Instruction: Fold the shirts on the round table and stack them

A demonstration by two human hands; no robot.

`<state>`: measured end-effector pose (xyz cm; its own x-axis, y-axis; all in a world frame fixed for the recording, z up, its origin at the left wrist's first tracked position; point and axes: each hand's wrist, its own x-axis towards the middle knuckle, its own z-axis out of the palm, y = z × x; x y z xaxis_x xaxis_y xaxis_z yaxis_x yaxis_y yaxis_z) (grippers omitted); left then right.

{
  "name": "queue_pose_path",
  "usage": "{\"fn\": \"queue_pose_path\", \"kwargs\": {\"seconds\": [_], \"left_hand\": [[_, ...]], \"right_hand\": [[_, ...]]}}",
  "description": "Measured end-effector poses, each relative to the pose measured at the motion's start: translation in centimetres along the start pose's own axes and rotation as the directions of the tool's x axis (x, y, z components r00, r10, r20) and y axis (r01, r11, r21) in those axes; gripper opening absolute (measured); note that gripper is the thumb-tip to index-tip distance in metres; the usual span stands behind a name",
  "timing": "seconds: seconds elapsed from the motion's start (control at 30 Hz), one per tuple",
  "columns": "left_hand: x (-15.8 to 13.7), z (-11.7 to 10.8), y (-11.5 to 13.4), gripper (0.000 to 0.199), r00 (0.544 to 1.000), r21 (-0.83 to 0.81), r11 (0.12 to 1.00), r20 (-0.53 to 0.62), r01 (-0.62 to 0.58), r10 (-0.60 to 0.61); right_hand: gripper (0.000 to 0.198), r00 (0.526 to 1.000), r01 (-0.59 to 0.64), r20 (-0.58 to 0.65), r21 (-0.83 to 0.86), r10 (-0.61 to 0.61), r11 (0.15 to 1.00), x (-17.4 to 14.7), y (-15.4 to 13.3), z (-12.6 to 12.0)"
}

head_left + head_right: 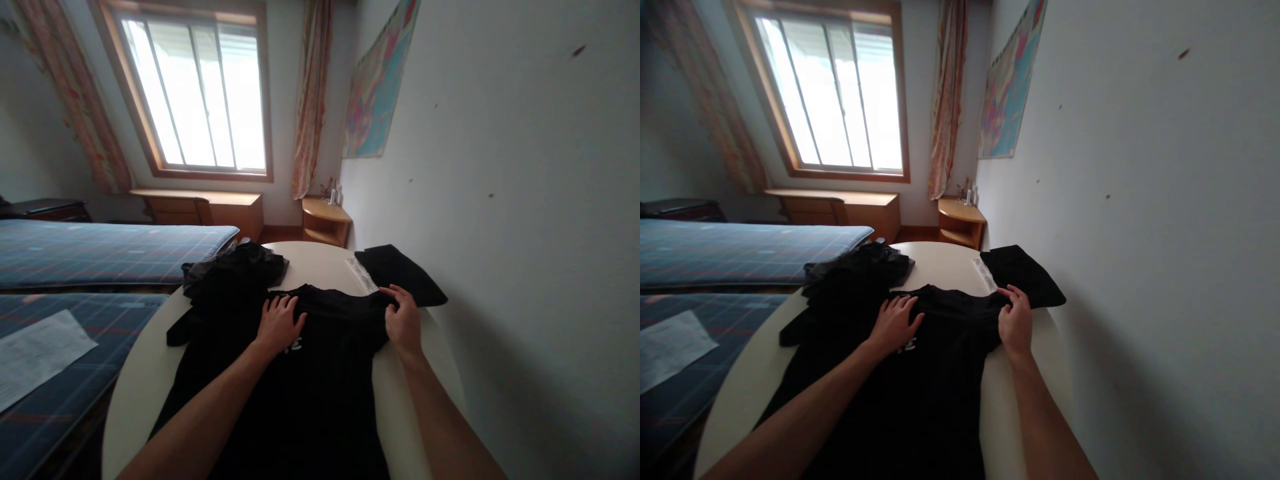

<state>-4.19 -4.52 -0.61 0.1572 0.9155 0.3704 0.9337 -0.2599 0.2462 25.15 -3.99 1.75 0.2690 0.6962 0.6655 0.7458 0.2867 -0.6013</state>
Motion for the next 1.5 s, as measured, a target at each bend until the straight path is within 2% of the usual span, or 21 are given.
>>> {"fn": "queue_pose_path", "kwargs": {"seconds": [0.07, 0.13, 0.2, 0.27, 0.33, 0.4, 0.5, 0.6, 0.67, 0.73, 0.83, 0.93, 1.03, 1.1, 1.13, 1.23, 1.33, 1.4, 1.43, 1.5], "left_hand": [[-0.1, -0.4, 0.0, 0.054, 0.98, -0.102, 0.976, 0.042, -0.191, 0.196], [-0.5, -0.7, 0.3, 0.06, 0.906, -0.221, 0.903, 0.131, -0.369, 0.402], [-1.0, -0.9, 0.7, 0.062, 0.83, -0.293, 0.844, 0.213, -0.449, 0.515], [-1.4, -0.9, 1.3, 0.062, 0.803, -0.308, 0.83, 0.248, -0.466, 0.542], [-1.7, -0.9, 1.7, 0.062, 0.807, -0.304, 0.833, 0.245, -0.463, 0.537], [-1.7, -0.8, 2.0, 0.061, 0.824, -0.296, 0.846, 0.235, -0.444, 0.515], [-1.4, -0.5, 2.0, 0.062, 0.868, -0.279, 0.877, 0.205, -0.391, 0.453], [-1.2, -0.5, 2.1, 0.069, 0.903, -0.274, 0.897, 0.161, -0.348, 0.399], [-1.1, -0.6, 2.2, 0.076, 0.914, -0.288, 0.897, 0.128, -0.336, 0.384], [-1.1, -0.7, 2.3, 0.076, 0.915, -0.299, 0.89, 0.105, -0.345, 0.389], [-1.1, -0.5, 2.3, 0.063, 0.903, -0.279, 0.884, 0.102, -0.376, 0.417], [-1.0, -0.2, 2.3, 0.046, 0.903, -0.268, 0.887, 0.108, -0.376, 0.415], [-0.7, -0.3, 2.4, 0.034, 0.916, -0.305, 0.883, 0.07, -0.357, 0.395], [-0.6, -0.8, 2.5, 0.032, 0.932, -0.354, 0.872, 0.006, -0.337, 0.363], [-0.5, -1.0, 2.6, 0.033, 0.942, -0.374, 0.87, -0.033, -0.321, 0.334], [-0.5, -1.6, 2.8, 0.033, 0.967, -0.368, 0.895, -0.124, -0.253, 0.223], [-0.5, -1.5, 2.7, 0.026, 0.98, -0.305, 0.931, -0.088, -0.199, 0.18], [-0.6, -1.0, 2.6, 0.018, 0.977, -0.298, 0.931, -0.024, -0.21, 0.212], [-0.6, -0.8, 2.6, 0.016, 0.972, -0.304, 0.926, -0.001, -0.226, 0.236], [-0.5, -0.4, 2.5, 0.018, 0.96, -0.317, 0.912, 0.023, -0.259, 0.281]], "right_hand": [[0.042, 0.999, -0.031, 0.016, 0.02, 0.03, 0.999, 0.0, 0.0, 0.1], [0.039, 0.999, -0.044, 0.026, 0.055, 0.042, 0.998, -0.1, -0.1, 0.3], [0.037, 0.999, -0.032, 0.03, 0.087, 0.03, 0.996, -0.2, -0.6, 0.5], [0.035, 1.0, -0.007, 0.028, 0.12, 0.003, 0.993, -0.3, -1.3, 0.5], [0.033, 0.999, 0.014, 0.048, 0.178, -0.023, 0.984, -0.6, -2.5, 0.4], [0.033, 0.988, -0.003, 0.151, 0.284, -0.042, 0.959, -1.1, -3.8, 0.3], [0.04, 0.928, -0.064, 0.358, 0.431, -0.105, 0.9, -1.6, -5.4, -0.3], [0.038, 0.881, -0.056, 0.446, 0.432, -0.159, 0.9, -1.6, -5.7, -1.1], [0.04, 0.828, -0.018, 0.53, 0.348, -0.181, 0.937, -1.4, -5.4, -1.7], [0.044, 0.74, 0.024, 0.647, 0.246, -0.183, 0.969, -1.3, -5.0, -2.1], [0.053, 0.63, 0.041, 0.765, 0.142, -0.136, 0.989, -1.4, -4.6, -2.4], [0.045, 0.593, 0.026, 0.797, 0.119, -0.111, 0.993, -1.5, -4.6, -2.5], [0.031, 0.6, 0.012, 0.791, 0.143, -0.122, 0.99, -1.5, -5.0, -2.7], [0.028, 0.591, -0.005, 0.795, 0.177, -0.14, 0.984, -1.5, -5.3, -2.8], [0.027, 0.569, -0.022, 0.809, 0.193, -0.147, 0.981, -1.5, -5.5, -2.9], [0.022, 0.464, -0.096, 0.874, 0.212, -0.145, 0.973, -1.6, -5.8, -3.2], [0.031, 0.408, -0.181, 0.907, 0.195, -0.106, 0.964, -1.7, -5.8, -3.3], [0.042, 0.402, -0.226, 0.912, 0.184, -0.08, 0.957, -1.7, -5.5, -3.3], [0.045, 0.429, -0.221, 0.901, 0.173, -0.064, 0.96, -1.7, -5.3, -3.2], [0.04, 0.562, -0.138, 0.827, 0.112, -0.016, 0.984, -1.6, -4.7, -2.7]]}}
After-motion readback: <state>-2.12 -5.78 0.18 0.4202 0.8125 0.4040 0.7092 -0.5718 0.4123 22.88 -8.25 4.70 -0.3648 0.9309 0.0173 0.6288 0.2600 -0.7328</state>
